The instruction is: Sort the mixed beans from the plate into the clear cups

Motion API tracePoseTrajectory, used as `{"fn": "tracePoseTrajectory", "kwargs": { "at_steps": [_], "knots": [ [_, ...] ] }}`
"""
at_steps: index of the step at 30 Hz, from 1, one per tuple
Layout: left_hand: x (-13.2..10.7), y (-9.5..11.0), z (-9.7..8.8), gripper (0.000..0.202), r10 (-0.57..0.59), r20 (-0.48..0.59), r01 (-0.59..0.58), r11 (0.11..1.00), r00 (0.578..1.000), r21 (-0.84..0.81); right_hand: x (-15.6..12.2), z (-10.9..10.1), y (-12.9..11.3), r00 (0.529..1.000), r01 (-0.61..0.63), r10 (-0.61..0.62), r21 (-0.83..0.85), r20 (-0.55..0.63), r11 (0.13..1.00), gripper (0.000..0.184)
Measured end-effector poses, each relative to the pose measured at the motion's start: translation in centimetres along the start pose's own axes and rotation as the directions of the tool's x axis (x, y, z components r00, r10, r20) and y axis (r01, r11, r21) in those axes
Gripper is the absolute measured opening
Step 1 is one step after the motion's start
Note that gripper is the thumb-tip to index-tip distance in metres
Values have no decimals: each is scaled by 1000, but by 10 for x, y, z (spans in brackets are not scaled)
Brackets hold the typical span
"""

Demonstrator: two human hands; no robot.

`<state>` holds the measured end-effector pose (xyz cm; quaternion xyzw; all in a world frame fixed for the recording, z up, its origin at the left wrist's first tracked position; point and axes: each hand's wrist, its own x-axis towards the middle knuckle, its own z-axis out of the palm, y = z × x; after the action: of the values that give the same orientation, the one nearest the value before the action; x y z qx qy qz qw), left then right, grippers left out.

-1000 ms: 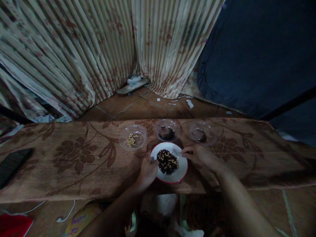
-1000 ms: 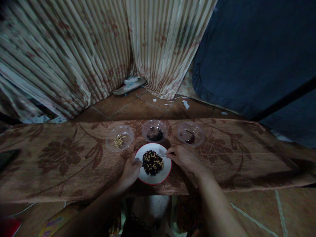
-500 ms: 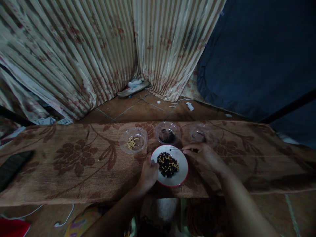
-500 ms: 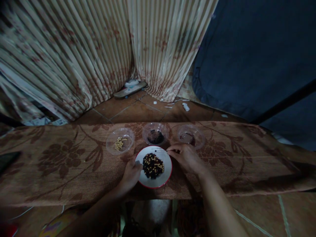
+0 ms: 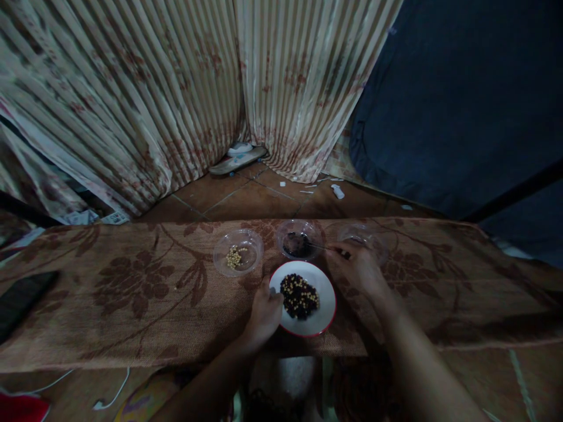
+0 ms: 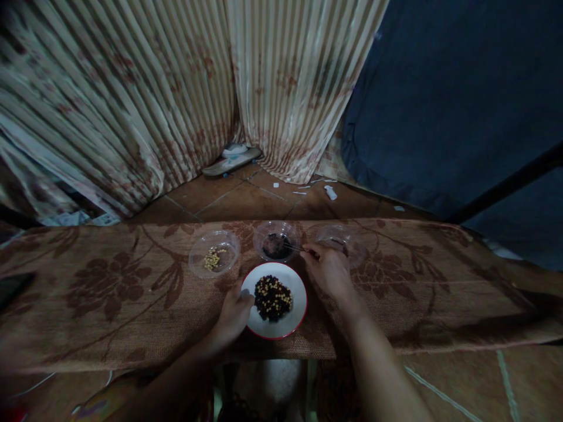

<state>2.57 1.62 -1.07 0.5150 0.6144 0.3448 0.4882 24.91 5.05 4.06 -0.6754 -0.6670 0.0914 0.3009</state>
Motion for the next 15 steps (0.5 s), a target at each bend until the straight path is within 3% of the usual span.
{"fn": "tracePoseTrajectory", "kwargs": {
  "at_steps": [3, 6, 11, 15],
  "knots": [
    [0, -1, 0, 42, 41, 3, -41, 999, 999, -28, -3, -3, 0, 999, 42, -43, 52, 19, 998, 25],
    [0, -2, 0, 42, 27, -1, -27, 1000, 1000, -14, -8, -8, -3, 987, 88, -102, 119, 123, 989, 23],
    [1, -3, 0, 38, 0, -4, 0, 1000, 1000, 21, -18, -13, -6, 900, 163, -200, 127, 388, 978, 24],
    [1, -3, 1, 38, 20, -7, -20, 999, 1000, 28, -21, -13, -7, 890, 207, -207, 44, 406, 977, 25]
  ]
}}
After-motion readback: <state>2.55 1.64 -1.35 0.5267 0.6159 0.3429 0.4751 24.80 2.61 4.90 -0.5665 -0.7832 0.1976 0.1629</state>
